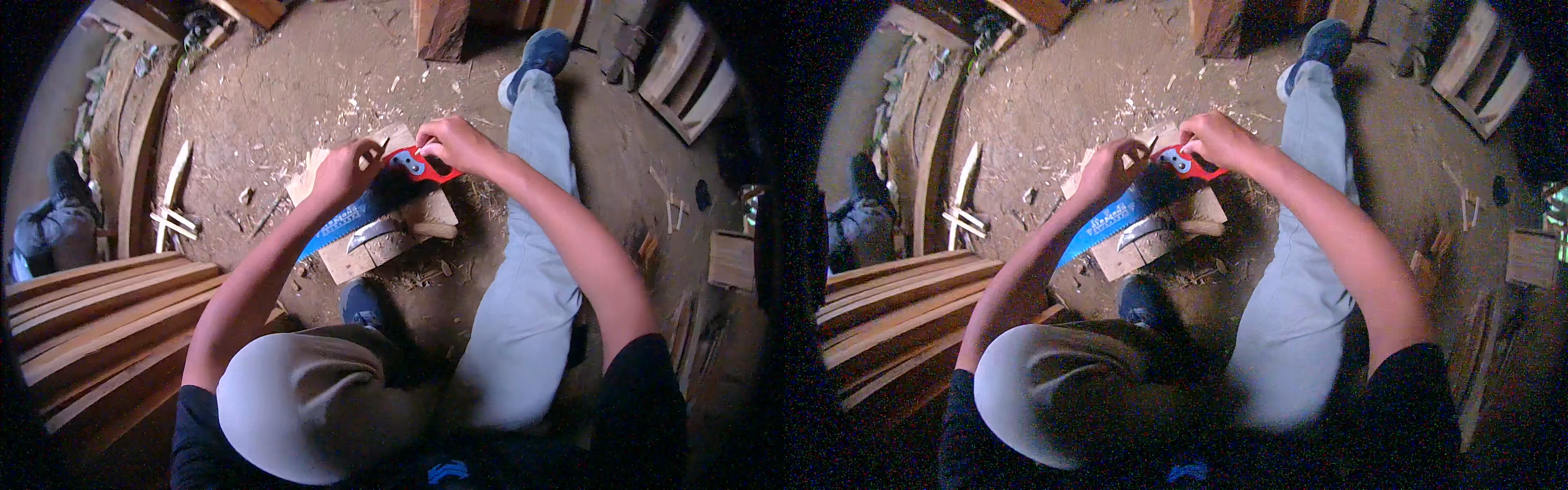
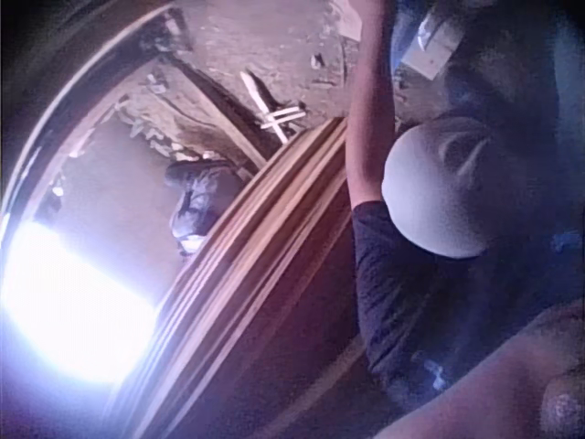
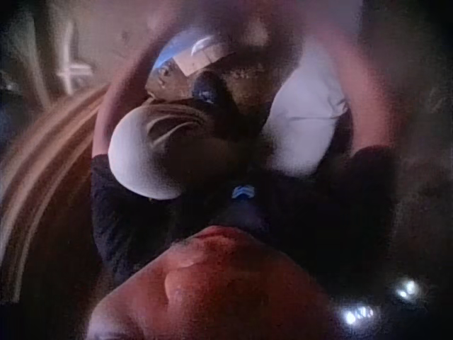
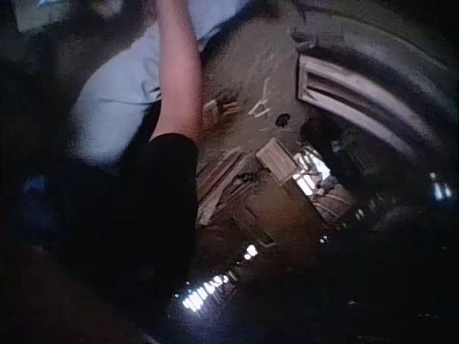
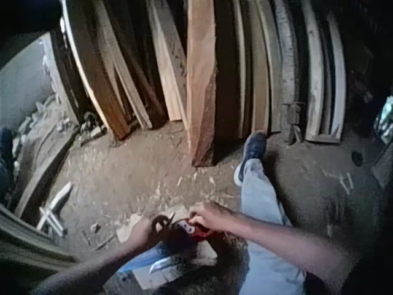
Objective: The person sits on the floor and uses a knife to carve a small piece of wood, repeatedly shaving off thin layers. They occasionally pause to inspect the piece and adjust their grip before continuing to carve.
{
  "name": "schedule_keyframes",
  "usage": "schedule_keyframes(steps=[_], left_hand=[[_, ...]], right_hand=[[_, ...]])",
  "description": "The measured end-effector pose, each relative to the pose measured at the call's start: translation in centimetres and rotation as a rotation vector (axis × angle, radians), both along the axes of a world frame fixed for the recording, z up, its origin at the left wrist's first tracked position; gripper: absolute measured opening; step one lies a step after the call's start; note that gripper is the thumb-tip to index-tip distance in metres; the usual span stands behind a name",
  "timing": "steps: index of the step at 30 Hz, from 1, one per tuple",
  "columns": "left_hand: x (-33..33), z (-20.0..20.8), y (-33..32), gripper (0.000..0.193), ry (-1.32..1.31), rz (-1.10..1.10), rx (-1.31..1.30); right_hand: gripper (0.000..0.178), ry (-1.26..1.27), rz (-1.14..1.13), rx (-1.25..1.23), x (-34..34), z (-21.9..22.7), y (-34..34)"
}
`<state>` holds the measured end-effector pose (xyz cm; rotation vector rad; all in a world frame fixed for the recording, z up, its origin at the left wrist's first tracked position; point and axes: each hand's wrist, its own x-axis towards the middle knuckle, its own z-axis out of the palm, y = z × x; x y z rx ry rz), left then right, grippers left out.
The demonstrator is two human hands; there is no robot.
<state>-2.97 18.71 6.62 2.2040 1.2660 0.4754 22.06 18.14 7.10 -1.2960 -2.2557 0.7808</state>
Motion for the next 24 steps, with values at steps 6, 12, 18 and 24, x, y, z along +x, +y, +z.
schedule_keyframes(steps=[6,12,18,24], left_hand=[[1.7,-2.7,0.0,0.023,-0.086,0.033,0.074],[1.7,-3.4,0.2,0.022,-0.045,0.035,0.069],[1.8,-4.2,0.4,0.022,-0.009,0.079,0.1],[1.4,-4.8,0.6,0.023,-0.02,0.107,-0.01]], right_hand=[[0.01,-0.035,0.091,0.184,-0.2,-3.3,0.3],[0.018,-0.156,0.138,0.252,-2.1,-1.5,-0.6],[0.03,-0.226,0.147,0.336,-3.2,-0.5,-1.2],[0.029,-0.286,0.193,0.274,-3.1,0.1,-1.1]])
